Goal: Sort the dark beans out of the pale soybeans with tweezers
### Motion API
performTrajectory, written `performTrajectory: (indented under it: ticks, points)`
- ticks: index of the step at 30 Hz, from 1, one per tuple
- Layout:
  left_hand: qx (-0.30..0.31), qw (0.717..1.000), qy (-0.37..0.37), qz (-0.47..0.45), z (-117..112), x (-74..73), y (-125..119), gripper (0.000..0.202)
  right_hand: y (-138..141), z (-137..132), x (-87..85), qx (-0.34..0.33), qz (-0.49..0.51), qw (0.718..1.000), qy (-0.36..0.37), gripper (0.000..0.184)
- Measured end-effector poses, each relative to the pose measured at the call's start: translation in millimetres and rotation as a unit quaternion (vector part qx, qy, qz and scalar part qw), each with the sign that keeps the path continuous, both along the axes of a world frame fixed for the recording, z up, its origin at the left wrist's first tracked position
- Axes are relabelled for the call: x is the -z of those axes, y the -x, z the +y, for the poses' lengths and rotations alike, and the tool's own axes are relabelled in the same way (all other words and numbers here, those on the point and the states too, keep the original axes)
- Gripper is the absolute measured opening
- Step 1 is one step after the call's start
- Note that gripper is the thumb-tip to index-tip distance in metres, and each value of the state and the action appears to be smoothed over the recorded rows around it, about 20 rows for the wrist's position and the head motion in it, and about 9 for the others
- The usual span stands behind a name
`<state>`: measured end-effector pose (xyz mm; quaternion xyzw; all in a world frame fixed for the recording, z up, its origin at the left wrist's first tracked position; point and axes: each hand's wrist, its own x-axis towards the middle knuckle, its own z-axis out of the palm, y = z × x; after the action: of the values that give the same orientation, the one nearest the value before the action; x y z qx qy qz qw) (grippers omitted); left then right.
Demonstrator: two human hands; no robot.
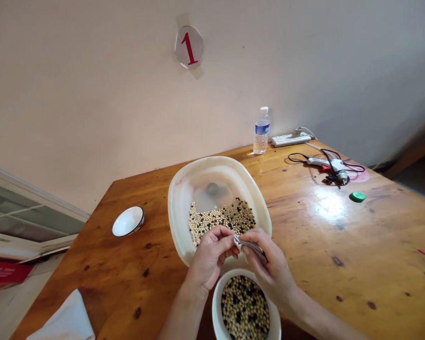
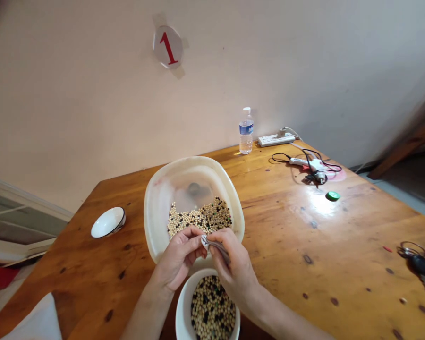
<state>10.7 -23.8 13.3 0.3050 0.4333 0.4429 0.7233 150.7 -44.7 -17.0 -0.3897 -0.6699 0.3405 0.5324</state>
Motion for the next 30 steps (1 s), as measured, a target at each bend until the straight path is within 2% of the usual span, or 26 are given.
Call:
performTrajectory:
  ticks: [2,5,9,13,17,19,21,23,24,26,28,30]
  points:
    - [0.017,0.999,-0.020,0.026,-3,0.6,-3,0.034,0,0,0.0,0.009,-0.005,1.000,-0.012,0.016]
    - [0.064,0.986,-0.087,0.124,-7,1.8,-5,0.025,-2,1,0.0,0.024,-0.009,1.000,-0.019,0.016]
    - [0.119,0.939,-0.169,0.275,-11,0.3,-4,0.014,-2,0,0.1,0.025,-0.005,1.000,-0.015,0.016]
    - [0.160,0.881,-0.232,0.379,-15,-11.7,2,0.014,-2,-1,-1.5,0.027,0.015,0.998,0.049,0.014]
    - [0.252,0.829,-0.272,0.418,-19,-26.6,11,0.013,-2,-3,-3.3,0.042,0.030,0.995,0.085,0.013]
    - [0.282,0.818,-0.273,0.421,-17,-28.9,15,0.014,-2,-3,-4.1,0.041,0.033,0.995,0.089,0.013]
    - [0.257,0.823,-0.265,0.432,-12,-26.1,19,0.017,-2,-3,-5.0,0.040,0.040,0.994,0.096,0.014]
    - [0.194,0.822,-0.246,0.476,-5,-19.2,23,0.019,-1,-3,-5.7,0.042,0.048,0.992,0.105,0.014]
    - [0.164,0.810,-0.235,0.512,-1,-14.9,24,0.018,-1,-3,-6.0,0.046,0.051,0.991,0.111,0.014]
    - [0.128,0.765,-0.219,0.592,6,-5.9,26,0.019,-1,-3,-6.0,0.053,0.052,0.990,0.120,0.015]
    - [0.128,0.718,-0.223,0.646,10,1.6,26,0.020,-2,-2,-5.5,0.053,0.052,0.989,0.127,0.016]
    - [0.151,0.697,-0.236,0.660,11,6.1,24,0.022,-2,-2,-5.0,0.050,0.053,0.989,0.129,0.017]
